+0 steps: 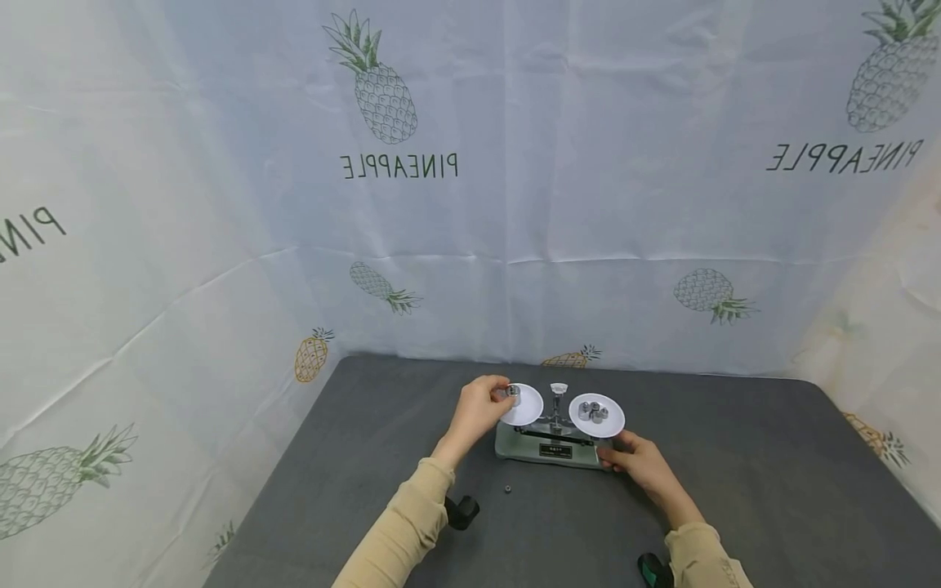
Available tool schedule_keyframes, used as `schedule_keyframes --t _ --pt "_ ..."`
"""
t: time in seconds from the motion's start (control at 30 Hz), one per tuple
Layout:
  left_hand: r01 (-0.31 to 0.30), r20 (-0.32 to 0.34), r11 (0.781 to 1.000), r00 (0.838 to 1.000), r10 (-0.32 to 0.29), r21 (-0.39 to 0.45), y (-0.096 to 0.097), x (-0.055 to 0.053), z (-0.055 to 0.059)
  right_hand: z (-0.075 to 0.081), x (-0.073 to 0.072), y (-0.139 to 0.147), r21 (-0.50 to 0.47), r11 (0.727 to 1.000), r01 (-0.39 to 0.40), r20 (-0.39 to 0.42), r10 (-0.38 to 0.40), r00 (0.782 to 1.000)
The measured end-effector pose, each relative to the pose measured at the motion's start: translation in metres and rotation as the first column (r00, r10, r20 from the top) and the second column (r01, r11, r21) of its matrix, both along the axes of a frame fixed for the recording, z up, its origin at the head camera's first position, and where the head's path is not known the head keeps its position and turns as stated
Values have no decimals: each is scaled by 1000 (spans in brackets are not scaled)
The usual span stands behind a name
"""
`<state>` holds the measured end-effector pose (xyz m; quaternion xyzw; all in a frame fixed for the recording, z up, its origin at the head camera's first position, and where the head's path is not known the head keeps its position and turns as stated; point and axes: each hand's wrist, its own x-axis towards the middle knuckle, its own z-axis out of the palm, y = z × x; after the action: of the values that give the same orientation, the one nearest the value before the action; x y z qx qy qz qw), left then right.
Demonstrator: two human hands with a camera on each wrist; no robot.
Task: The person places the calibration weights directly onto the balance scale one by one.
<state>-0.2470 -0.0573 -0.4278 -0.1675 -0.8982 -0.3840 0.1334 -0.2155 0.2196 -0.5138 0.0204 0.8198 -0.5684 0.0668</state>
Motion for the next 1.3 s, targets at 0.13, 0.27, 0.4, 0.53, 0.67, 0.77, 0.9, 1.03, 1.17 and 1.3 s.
schedule_keyframes --t 0.13,0.27,0.4,0.53,0.67,0.77,0.9,1.03,1.17,1.3 --pt "2 7 1000 1000 -2 22 -1 2 1 0 0 1 4 1000 -1 -6 1 1000" --pt "11 -19 999 1000 -10 34 -3 6 -1 -1 0 1 6 1000 -3 -4 3 1000" --pt "25 -75 998 997 -20 65 -8 14 -3 -2 0 0 4 1000 2 0 -2 1000" --pt "36 -115 993 993 -23 115 -12 24 -4 -2 0 0 5 1000 -2 3 2 1000" --pt "51 -110 985 993 -33 167 -16 33 -10 -1 0 -1 13 1000 4 -1 -4 1000" --pt "57 -108 979 993 -37 195 -19 40 -19 -1 0 -1 17 1000 14 0 -14 1000" --pt "60 -87 972 995 -41 226 -23 49 -34 -1 0 -1 21 1000 12 3 -12 1000" --pt "64 -45 970 997 -54 237 -25 57 -48 -2 0 -1 11 1000 11 4 -11 1000" --pt "87 -13 971 996 -86 223 -25 60 -59 -2 0 0 1 1000 10 3 -10 1000" --pt "113 57 973 990 -127 200 -25 62 -65 -2 1 0 4 1000 7 3 -7 1000"
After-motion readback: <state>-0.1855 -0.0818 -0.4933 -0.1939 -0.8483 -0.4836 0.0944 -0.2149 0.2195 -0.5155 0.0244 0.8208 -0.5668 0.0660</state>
